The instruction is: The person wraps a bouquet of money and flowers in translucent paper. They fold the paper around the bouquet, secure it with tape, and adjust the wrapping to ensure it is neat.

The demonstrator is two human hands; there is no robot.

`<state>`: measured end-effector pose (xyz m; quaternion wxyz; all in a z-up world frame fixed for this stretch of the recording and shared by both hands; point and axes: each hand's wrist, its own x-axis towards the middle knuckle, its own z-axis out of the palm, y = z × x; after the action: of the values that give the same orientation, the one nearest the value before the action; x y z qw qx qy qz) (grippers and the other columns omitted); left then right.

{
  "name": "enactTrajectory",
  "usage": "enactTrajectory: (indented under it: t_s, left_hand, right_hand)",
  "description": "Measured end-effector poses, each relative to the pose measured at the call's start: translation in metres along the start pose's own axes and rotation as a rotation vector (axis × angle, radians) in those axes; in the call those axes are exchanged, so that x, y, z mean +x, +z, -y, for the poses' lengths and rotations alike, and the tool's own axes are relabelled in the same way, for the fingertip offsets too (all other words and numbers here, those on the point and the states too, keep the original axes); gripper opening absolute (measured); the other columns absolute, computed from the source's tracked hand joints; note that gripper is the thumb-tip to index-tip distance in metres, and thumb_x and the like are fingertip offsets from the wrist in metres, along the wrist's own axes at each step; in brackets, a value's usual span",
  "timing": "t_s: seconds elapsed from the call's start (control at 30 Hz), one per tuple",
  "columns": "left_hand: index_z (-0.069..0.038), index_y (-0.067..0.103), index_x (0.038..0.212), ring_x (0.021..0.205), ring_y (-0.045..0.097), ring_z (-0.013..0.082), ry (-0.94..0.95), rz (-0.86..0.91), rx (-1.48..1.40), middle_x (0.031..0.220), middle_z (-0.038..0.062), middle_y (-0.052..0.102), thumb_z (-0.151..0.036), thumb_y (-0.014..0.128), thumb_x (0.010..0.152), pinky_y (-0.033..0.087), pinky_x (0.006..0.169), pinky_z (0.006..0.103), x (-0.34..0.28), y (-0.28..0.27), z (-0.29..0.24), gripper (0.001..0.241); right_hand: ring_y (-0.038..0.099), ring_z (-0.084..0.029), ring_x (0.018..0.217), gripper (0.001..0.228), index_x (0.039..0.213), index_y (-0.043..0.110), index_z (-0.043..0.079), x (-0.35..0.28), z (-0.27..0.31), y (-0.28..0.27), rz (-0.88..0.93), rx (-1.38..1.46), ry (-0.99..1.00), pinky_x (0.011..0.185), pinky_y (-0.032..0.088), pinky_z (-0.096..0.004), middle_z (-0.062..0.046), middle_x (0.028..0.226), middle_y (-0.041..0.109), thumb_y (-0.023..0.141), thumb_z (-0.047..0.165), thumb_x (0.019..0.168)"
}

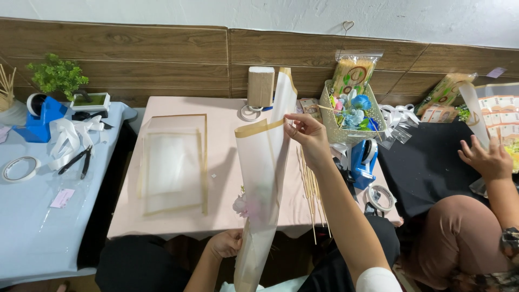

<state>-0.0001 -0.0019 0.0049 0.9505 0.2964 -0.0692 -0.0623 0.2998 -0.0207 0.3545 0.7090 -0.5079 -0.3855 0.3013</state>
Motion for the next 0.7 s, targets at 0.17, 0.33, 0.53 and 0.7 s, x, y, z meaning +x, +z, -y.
enactTrajectory:
  t_s: [0.17, 0.33, 0.53, 0.7]
  left_hand:
    - [0.001, 0.061, 0.127, 0.102, 0.071, 0.0207, -0.040, -0.062, -0.008, 0.114, 0.008, 0.072, -0.019, 0.077, 0.091, 0.059, 0.089, 0.0321, -0.003, -0.011, 0.006, 0.045]
    - [-0.003, 0.066, 0.124, 0.106, 0.072, 0.0200, -0.056, 0.013, 0.025, 0.118, 0.006, 0.073, -0.024, 0.076, 0.094, 0.060, 0.092, 0.0308, 0.001, 0.008, -0.016, 0.038]
    - [-0.004, 0.068, 0.122, 0.104, 0.072, 0.0196, -0.051, 0.004, 0.016, 0.115, 0.005, 0.073, -0.025, 0.079, 0.091, 0.059, 0.090, 0.0307, 0.001, 0.017, -0.022, 0.039]
    - [0.000, 0.063, 0.127, 0.104, 0.072, 0.0218, -0.038, -0.116, 0.071, 0.118, 0.008, 0.073, -0.024, 0.077, 0.090, 0.059, 0.089, 0.0326, -0.003, 0.018, -0.022, 0.046]
  right_hand:
    - [0.040, -0.009, 0.076, 0.041, 0.125, 0.072, 0.007, -0.001, 0.004, 0.002, -0.006, -0.004, 0.031, 0.070, 0.043, -0.021, 0.003, 0.088, 0.047, 0.080, 0.005, 0.084]
    - [0.042, -0.004, 0.070, 0.037, 0.119, 0.067, 0.009, 0.006, -0.004, 0.000, 0.009, 0.045, 0.000, 0.072, 0.042, -0.017, 0.006, 0.084, 0.050, 0.080, 0.006, 0.084]
    - [0.045, -0.003, 0.074, 0.020, 0.098, 0.064, 0.012, 0.013, -0.008, 0.004, -0.029, 0.091, 0.034, 0.074, 0.042, -0.018, 0.007, 0.080, 0.047, 0.080, 0.009, 0.086]
    - [0.048, -0.007, 0.065, 0.010, 0.090, 0.064, 0.012, 0.020, -0.002, 0.008, -0.090, 0.129, 0.044, 0.065, 0.043, -0.021, 0.005, 0.072, 0.053, 0.074, 0.013, 0.092]
